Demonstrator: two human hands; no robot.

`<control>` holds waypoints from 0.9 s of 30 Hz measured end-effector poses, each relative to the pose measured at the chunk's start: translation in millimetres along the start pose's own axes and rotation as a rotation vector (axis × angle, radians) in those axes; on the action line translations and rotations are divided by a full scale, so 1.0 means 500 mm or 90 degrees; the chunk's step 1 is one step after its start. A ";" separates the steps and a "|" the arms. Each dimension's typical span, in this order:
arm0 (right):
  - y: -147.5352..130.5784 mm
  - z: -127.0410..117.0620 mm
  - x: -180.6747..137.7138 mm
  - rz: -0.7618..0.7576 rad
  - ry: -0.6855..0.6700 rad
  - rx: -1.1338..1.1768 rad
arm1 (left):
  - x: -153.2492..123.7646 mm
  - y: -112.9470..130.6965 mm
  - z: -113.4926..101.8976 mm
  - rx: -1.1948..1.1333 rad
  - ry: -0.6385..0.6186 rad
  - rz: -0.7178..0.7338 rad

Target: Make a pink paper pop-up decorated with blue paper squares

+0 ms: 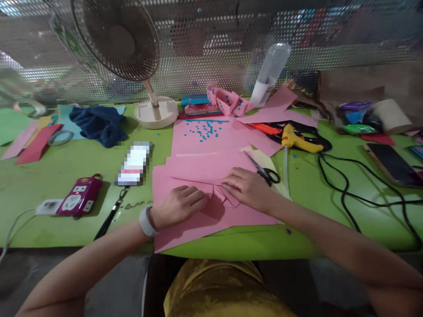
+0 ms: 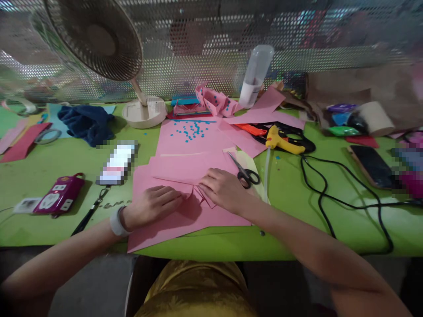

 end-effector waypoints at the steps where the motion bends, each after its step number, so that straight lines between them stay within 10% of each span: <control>1: -0.005 -0.005 -0.001 -0.001 0.000 0.019 | -0.003 0.000 -0.004 -0.006 -0.006 0.012; 6: -0.012 -0.011 -0.002 0.022 -0.016 0.074 | -0.018 0.001 -0.012 -0.042 -0.023 0.020; 27: 0.009 0.046 0.001 0.069 -0.094 0.146 | -0.040 -0.036 0.032 -0.332 -0.088 -0.449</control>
Point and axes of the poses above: each hand's wrist, its own x-axis towards the middle knuckle, its own z-axis out of the palm, y = z × x, the point moved 6 cm from there along x, towards the middle knuckle, and after that the axes turned 11 degrees about x, right-handed, at the moved point
